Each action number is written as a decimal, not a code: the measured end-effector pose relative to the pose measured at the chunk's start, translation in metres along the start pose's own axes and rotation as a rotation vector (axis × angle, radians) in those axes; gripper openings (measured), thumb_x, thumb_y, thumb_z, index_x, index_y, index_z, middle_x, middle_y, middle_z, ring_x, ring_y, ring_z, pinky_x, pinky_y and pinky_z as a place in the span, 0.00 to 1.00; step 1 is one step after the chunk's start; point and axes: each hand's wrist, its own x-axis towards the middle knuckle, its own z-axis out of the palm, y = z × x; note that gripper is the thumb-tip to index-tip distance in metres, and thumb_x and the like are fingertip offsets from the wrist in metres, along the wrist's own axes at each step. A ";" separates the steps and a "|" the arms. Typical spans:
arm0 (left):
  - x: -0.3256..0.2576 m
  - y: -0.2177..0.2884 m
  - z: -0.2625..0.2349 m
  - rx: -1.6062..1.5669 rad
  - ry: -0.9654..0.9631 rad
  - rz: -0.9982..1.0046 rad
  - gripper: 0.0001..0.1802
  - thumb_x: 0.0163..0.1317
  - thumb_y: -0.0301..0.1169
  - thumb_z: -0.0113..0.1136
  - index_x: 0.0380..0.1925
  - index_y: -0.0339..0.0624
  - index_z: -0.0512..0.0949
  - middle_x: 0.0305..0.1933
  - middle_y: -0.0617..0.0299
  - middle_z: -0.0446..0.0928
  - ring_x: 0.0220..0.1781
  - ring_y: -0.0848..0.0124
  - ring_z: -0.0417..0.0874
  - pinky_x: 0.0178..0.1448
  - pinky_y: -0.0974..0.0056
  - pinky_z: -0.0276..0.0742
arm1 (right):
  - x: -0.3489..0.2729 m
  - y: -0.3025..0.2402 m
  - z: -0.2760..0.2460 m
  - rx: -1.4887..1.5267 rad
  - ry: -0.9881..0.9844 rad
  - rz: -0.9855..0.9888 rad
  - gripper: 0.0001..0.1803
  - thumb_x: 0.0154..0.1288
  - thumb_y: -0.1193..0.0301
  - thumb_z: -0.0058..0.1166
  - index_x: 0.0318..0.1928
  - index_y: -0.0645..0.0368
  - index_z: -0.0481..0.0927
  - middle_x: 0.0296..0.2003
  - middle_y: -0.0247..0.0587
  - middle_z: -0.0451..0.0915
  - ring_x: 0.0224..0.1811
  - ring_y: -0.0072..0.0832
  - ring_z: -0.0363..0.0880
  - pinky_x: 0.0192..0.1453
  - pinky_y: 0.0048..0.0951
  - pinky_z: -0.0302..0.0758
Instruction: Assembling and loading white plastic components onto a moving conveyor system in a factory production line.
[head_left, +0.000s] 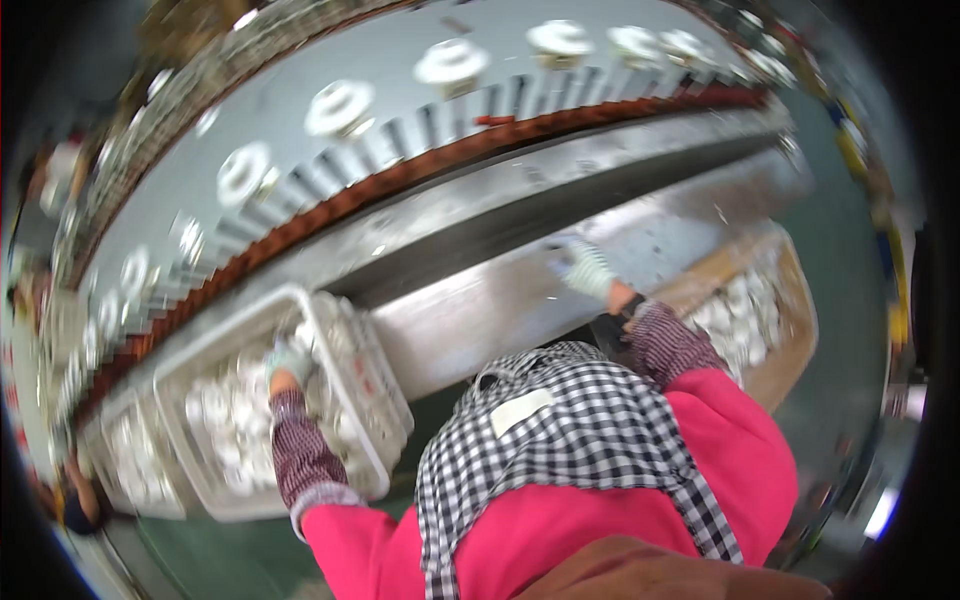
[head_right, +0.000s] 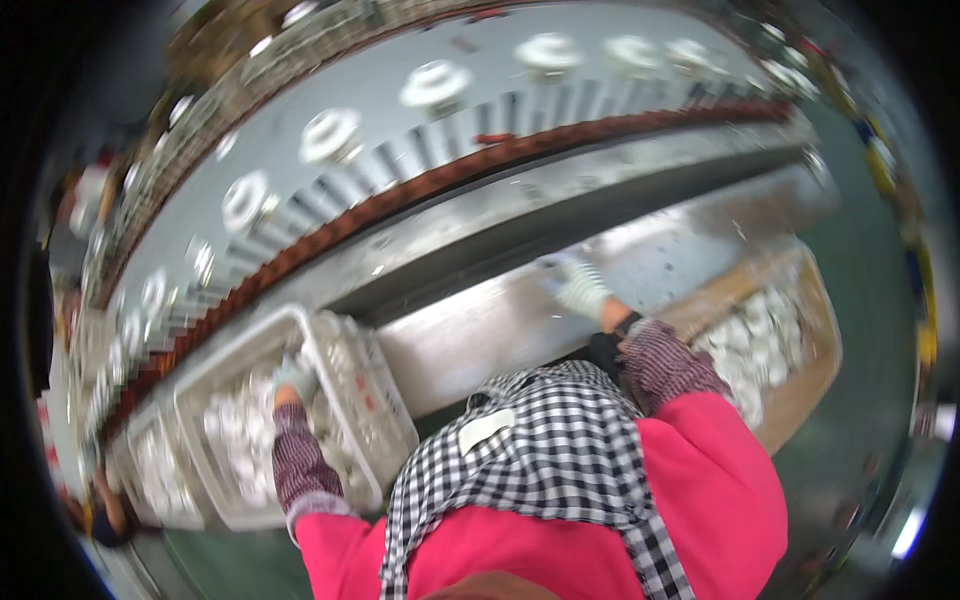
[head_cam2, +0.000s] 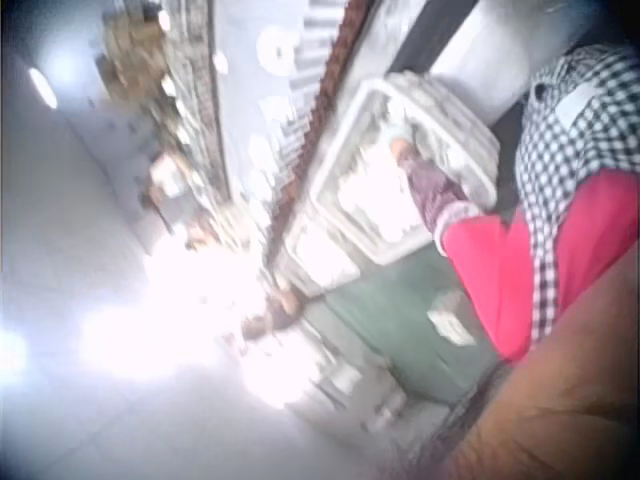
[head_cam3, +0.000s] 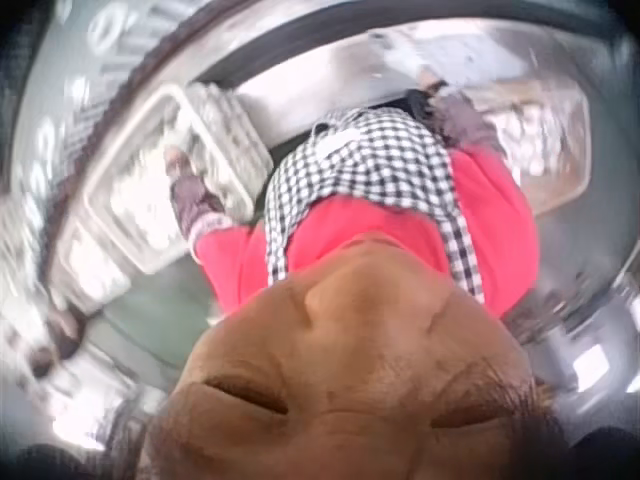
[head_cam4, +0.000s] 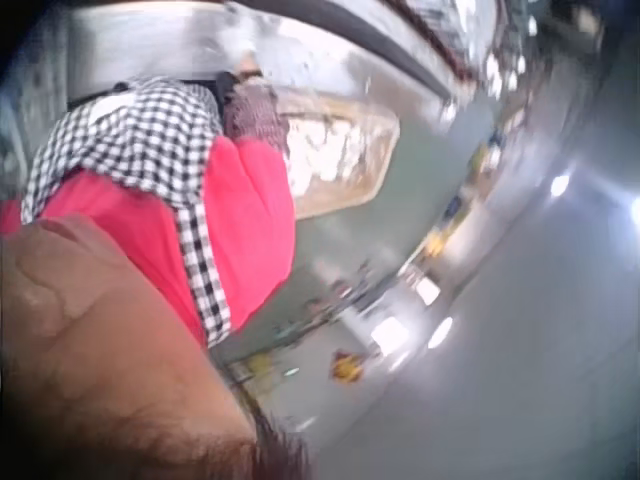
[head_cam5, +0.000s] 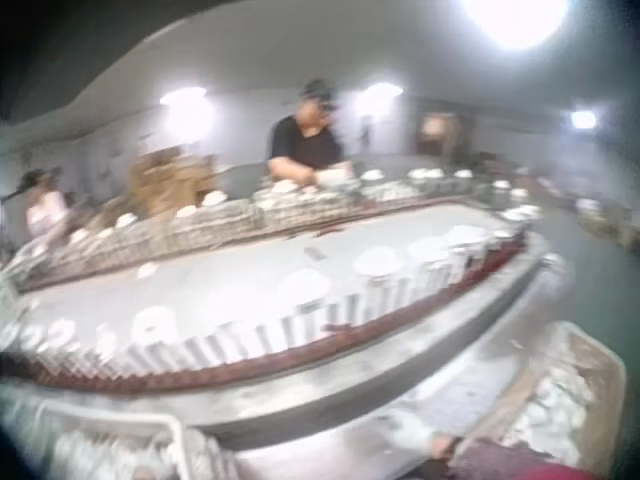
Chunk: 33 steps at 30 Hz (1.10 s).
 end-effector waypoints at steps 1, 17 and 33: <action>0.007 0.016 -0.003 0.215 -0.101 0.190 0.33 0.58 0.50 0.49 0.58 0.38 0.69 0.63 0.40 0.65 0.64 0.42 0.66 0.66 0.50 0.64 | 0.004 -0.007 -0.001 0.070 -0.099 0.120 0.19 0.60 0.69 0.54 0.52 0.58 0.75 0.49 0.49 0.77 0.52 0.44 0.75 0.56 0.38 0.72; -0.086 -0.007 -0.053 -1.262 0.198 0.021 0.38 0.54 0.55 0.63 0.58 0.43 0.69 0.50 0.56 0.74 0.50 0.66 0.75 0.52 0.58 0.75 | -0.003 0.072 -0.084 -0.054 -0.179 0.180 0.19 0.56 0.69 0.58 0.50 0.58 0.77 0.48 0.50 0.77 0.51 0.46 0.76 0.57 0.38 0.72; -0.195 0.454 -0.228 -1.747 -0.584 1.051 0.45 0.57 0.56 0.58 0.66 0.38 0.57 0.64 0.43 0.65 0.65 0.54 0.68 0.69 0.53 0.62 | 0.232 0.189 -0.314 0.243 0.729 -0.072 0.21 0.52 0.71 0.68 0.48 0.57 0.79 0.50 0.36 0.78 0.40 0.21 0.77 0.46 0.23 0.75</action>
